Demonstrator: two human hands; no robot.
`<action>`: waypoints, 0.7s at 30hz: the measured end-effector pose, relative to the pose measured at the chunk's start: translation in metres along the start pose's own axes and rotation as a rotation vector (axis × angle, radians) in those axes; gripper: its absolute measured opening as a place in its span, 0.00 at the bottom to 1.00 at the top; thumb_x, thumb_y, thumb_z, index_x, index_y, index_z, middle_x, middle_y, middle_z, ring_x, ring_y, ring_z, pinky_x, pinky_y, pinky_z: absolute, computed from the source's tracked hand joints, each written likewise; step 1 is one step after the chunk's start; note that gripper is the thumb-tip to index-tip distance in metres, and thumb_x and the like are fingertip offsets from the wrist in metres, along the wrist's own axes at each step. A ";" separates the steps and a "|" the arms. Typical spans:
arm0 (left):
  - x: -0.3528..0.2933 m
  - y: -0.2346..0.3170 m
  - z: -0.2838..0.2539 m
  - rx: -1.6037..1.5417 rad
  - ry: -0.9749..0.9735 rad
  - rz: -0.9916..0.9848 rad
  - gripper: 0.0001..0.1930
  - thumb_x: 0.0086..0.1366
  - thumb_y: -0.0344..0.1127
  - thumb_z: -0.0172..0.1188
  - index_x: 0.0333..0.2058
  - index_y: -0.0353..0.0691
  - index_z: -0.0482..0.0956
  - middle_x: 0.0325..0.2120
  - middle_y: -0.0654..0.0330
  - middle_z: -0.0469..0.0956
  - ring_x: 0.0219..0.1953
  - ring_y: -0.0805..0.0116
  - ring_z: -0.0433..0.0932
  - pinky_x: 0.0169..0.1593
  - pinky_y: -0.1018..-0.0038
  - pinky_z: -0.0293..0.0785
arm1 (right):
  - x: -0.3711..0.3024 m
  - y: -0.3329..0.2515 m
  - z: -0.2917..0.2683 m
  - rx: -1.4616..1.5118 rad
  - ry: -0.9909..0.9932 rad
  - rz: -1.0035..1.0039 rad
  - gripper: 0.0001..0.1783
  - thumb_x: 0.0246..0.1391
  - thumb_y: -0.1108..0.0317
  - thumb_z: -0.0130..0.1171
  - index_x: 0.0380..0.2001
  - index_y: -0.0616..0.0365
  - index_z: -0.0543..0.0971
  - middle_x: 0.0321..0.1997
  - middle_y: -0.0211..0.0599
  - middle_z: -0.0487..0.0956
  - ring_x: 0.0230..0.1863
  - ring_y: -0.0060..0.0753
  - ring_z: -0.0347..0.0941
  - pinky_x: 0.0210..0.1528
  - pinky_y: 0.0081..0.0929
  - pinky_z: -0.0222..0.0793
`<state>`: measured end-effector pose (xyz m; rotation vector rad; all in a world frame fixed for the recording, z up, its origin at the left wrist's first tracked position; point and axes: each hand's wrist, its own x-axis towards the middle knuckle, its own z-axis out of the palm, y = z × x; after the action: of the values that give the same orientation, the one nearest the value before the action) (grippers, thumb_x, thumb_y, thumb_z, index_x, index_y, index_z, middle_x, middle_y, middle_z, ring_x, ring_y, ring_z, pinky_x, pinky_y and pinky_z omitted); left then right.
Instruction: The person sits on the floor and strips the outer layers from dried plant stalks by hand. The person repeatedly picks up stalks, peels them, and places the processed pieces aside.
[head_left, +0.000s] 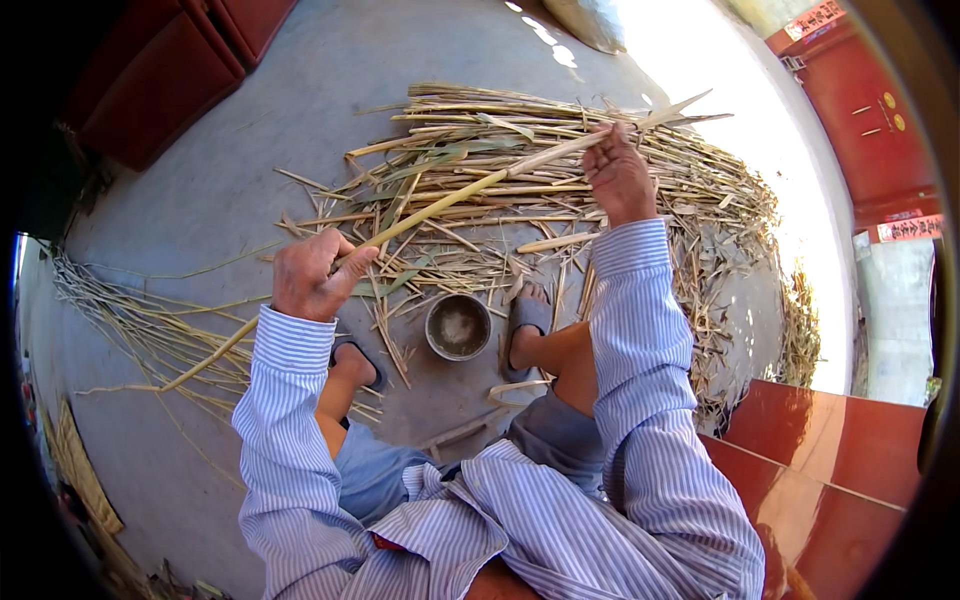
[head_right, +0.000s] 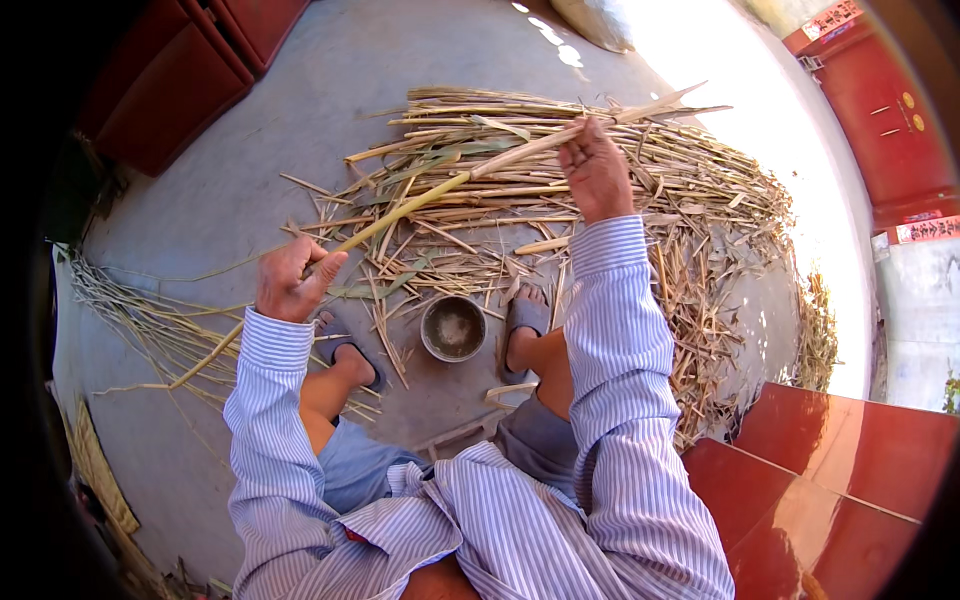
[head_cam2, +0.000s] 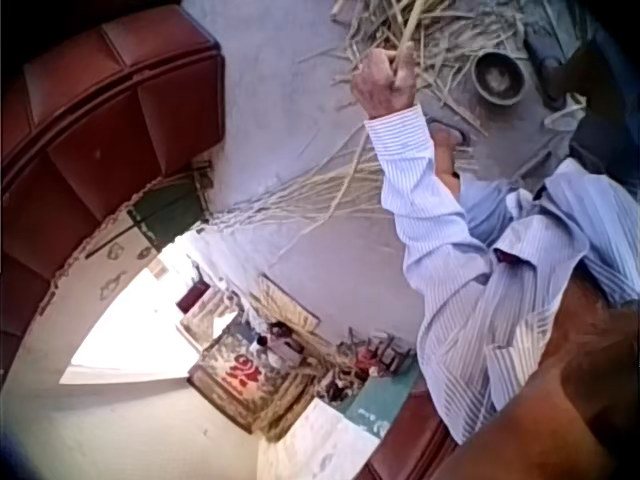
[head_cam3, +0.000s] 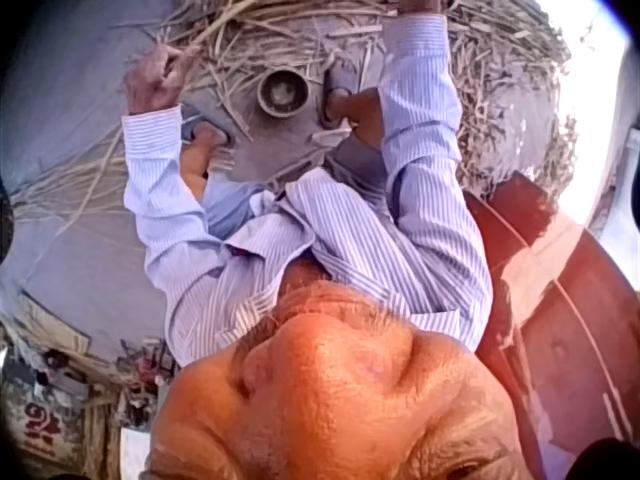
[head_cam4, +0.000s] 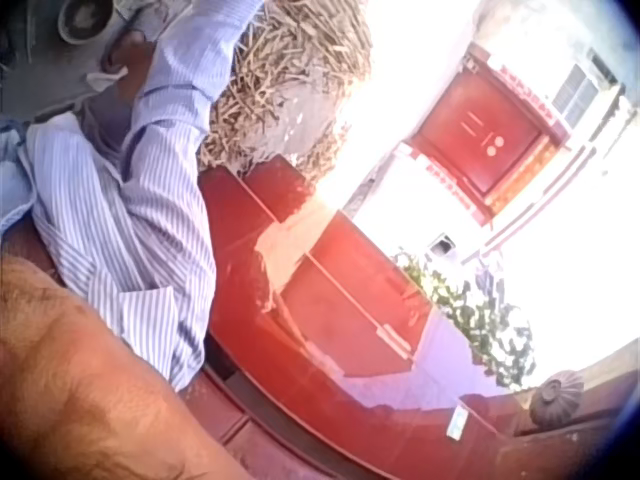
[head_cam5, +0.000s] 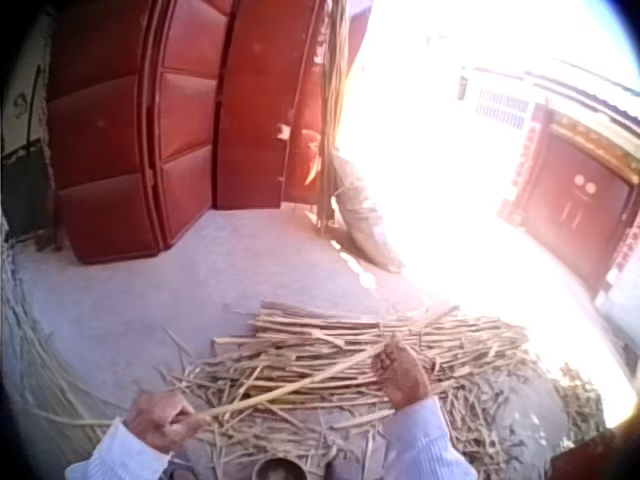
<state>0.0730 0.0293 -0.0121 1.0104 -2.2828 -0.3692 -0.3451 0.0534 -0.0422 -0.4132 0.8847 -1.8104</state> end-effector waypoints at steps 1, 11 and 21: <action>-0.002 -0.008 0.005 0.053 0.015 0.004 0.20 0.59 0.48 0.65 0.19 0.39 0.72 0.12 0.55 0.70 0.14 0.56 0.70 0.19 0.64 0.63 | -0.008 0.009 0.019 0.014 -0.102 0.096 0.11 0.65 0.62 0.51 0.43 0.57 0.75 0.40 0.33 0.80 0.42 0.27 0.78 0.41 0.22 0.78; 0.002 -0.012 0.009 0.058 0.095 0.007 0.26 0.63 0.53 0.60 0.16 0.39 0.69 0.10 0.53 0.65 0.12 0.54 0.64 0.18 0.63 0.60 | -0.026 0.028 0.064 -0.306 0.028 0.039 0.13 0.59 0.60 0.60 0.37 0.60 0.77 0.33 0.39 0.82 0.30 0.29 0.80 0.27 0.17 0.78; -0.002 -0.018 -0.005 0.075 0.057 -0.040 0.26 0.64 0.50 0.59 0.15 0.38 0.65 0.11 0.51 0.63 0.13 0.52 0.64 0.19 0.62 0.60 | -0.014 0.007 0.015 0.067 0.383 0.172 0.22 0.67 0.53 0.46 0.51 0.61 0.67 0.44 0.40 0.77 0.47 0.36 0.75 0.48 0.30 0.74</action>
<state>0.0877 0.0189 -0.0171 1.0915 -2.2430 -0.2700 -0.3254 0.0588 -0.0356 0.0571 1.0811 -1.7805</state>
